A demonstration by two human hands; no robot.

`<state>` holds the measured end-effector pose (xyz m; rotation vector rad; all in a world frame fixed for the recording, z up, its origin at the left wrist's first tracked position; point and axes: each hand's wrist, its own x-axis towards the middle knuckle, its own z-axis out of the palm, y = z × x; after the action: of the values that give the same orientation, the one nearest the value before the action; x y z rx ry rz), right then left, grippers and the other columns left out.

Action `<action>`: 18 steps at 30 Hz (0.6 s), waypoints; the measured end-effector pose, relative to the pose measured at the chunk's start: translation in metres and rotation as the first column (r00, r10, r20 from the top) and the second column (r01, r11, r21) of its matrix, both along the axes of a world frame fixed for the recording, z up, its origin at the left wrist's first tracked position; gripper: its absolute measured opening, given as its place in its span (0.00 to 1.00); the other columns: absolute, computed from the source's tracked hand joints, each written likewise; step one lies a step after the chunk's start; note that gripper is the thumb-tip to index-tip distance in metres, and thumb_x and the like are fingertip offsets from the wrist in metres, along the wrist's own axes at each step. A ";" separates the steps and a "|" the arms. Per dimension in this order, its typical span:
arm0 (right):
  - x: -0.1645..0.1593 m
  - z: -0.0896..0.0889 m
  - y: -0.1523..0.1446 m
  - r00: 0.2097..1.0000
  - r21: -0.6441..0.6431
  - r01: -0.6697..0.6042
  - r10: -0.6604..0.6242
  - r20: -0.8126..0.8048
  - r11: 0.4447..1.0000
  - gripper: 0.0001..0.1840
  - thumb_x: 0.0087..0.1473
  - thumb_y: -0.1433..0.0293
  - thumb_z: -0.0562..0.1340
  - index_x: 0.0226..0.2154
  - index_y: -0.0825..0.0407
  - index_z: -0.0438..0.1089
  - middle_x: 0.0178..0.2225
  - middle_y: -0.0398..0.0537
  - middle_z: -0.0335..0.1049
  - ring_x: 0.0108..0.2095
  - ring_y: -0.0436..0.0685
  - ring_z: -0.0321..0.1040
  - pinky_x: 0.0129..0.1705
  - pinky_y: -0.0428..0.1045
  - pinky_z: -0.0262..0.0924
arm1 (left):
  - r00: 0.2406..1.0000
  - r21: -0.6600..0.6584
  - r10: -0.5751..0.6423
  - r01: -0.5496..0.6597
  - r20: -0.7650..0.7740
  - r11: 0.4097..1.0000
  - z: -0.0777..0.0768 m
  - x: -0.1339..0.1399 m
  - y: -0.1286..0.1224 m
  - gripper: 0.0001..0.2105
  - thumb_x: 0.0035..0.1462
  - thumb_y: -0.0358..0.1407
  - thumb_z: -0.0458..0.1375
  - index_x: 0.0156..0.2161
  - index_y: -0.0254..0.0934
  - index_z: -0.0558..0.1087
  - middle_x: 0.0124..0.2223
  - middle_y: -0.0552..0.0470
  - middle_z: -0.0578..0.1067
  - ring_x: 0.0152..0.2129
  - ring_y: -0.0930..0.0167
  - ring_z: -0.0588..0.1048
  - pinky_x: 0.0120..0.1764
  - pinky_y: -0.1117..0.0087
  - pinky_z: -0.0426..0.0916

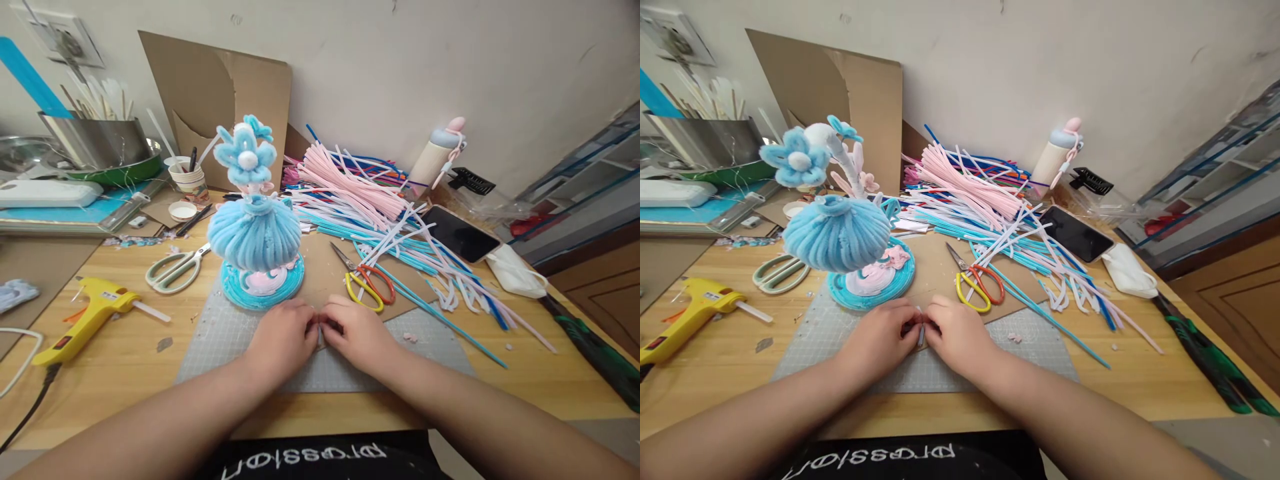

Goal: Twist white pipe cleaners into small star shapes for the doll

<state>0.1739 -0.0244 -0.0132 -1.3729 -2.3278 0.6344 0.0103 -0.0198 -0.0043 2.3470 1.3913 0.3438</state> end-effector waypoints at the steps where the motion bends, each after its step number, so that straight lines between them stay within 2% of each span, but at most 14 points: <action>1: 0.000 0.000 0.000 1.000 0.001 0.001 -0.001 -0.001 1.000 0.06 0.52 0.78 0.57 0.26 0.53 0.66 0.28 0.41 0.61 0.29 0.49 0.60 0.30 0.45 0.49 | 1.000 0.003 -0.003 0.003 0.000 1.000 0.000 0.000 0.000 0.07 0.53 0.30 0.52 0.28 0.36 0.71 0.30 0.50 0.72 0.30 0.69 0.71 0.31 0.70 0.63; 18: -0.001 -0.001 0.000 1.000 -0.009 0.015 -0.015 0.001 1.000 0.06 0.51 0.78 0.57 0.26 0.53 0.65 0.28 0.41 0.61 0.29 0.48 0.60 0.29 0.44 0.49 | 1.000 0.010 -0.003 0.003 0.006 1.000 -0.003 0.001 0.000 0.06 0.52 0.29 0.51 0.28 0.35 0.70 0.30 0.50 0.72 0.30 0.68 0.71 0.31 0.69 0.62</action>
<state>0.1731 -0.0244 -0.0143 -1.3929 -2.3160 0.6412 0.0114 -0.0199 -0.0069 2.3540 1.3863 0.3577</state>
